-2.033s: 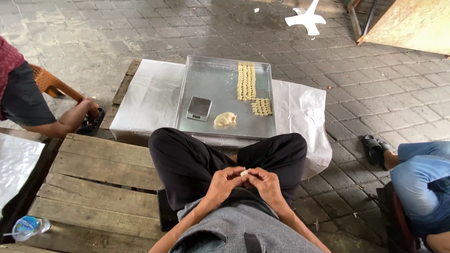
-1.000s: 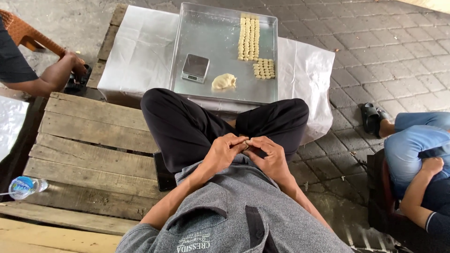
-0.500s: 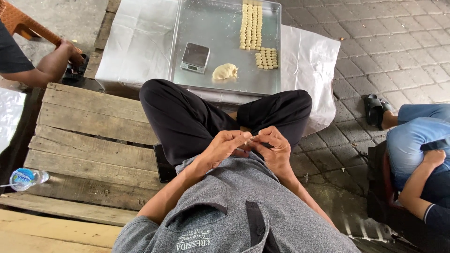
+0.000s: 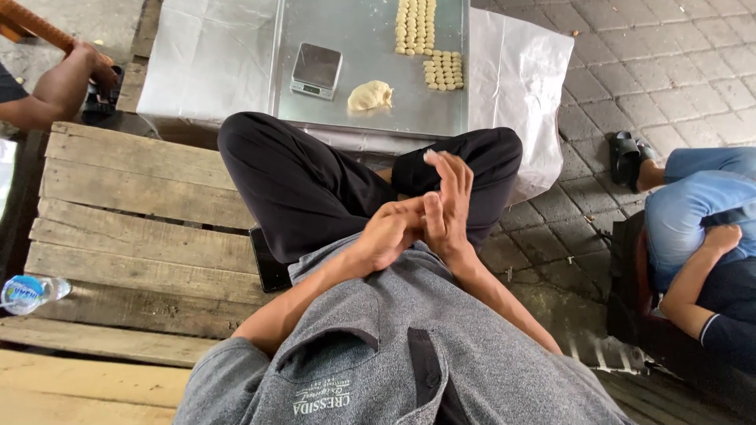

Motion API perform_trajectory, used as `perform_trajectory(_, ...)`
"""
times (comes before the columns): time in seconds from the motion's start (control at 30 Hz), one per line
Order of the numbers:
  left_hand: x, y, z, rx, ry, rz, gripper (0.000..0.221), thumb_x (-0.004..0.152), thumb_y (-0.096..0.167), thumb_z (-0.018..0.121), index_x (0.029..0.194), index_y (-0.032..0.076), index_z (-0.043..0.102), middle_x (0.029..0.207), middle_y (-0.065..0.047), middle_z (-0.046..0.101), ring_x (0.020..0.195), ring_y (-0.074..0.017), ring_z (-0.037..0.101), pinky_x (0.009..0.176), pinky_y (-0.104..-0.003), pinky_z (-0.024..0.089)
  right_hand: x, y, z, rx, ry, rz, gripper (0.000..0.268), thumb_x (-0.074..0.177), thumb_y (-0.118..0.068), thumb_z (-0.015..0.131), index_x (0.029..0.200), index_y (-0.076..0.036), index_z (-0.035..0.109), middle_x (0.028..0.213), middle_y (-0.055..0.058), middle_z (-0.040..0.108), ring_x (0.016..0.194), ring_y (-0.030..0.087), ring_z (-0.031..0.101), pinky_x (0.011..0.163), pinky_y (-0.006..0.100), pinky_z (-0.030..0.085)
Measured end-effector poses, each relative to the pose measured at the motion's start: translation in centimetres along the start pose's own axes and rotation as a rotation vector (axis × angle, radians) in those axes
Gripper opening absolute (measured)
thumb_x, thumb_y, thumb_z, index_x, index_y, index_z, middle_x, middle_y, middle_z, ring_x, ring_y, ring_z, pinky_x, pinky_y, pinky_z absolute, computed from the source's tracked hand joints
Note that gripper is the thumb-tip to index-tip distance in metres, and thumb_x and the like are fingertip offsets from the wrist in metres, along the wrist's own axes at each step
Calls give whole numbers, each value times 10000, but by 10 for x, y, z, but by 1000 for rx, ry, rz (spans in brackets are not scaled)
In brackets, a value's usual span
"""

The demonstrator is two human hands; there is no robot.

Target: The person sits cross-legged and repeatedly pinches off small pieces of dough from a larger lump, rolls them into balls between their palms, and places them in rows on a metal tray. A digital scale is present on the tray but not actively used during the clip.

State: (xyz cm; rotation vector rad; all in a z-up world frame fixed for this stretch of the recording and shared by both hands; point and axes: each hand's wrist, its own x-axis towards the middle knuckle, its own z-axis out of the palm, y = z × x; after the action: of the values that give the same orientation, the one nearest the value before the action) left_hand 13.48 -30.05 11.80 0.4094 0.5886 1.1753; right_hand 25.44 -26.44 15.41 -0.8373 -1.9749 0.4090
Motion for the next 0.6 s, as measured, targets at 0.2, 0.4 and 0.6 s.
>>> perform_trajectory(0.2,45,8,11,88,-75,179,590,1092,288,539,1595,28,375,1662,-139,342,1532,-277,310,1279,-482,277,57,-3,25,0,25,7,628,1150,-418,257,1634,-17,258,1643,191,325,1539,421,231,1282,550,144)
perform_trajectory(0.4,99,67,21,357,-169,78,759,1095,590,342,1652,97,186,1714,-162,106,1581,-325,93,1309,-485,38,102,89,42,7,155,23,743,1118,-507,168,1628,33,195,1657,194,311,1572,378,229,1319,495,97)
perform_trajectory(0.6,170,94,45,298,-335,887,840,1005,718,132,1687,232,69,1772,-32,28,1670,-235,-33,1396,-521,-78,141,103,161,1853,874,-433,664,1128,-472,286,1679,-131,144,1750,64,92,1617,279,33,1318,563,10)
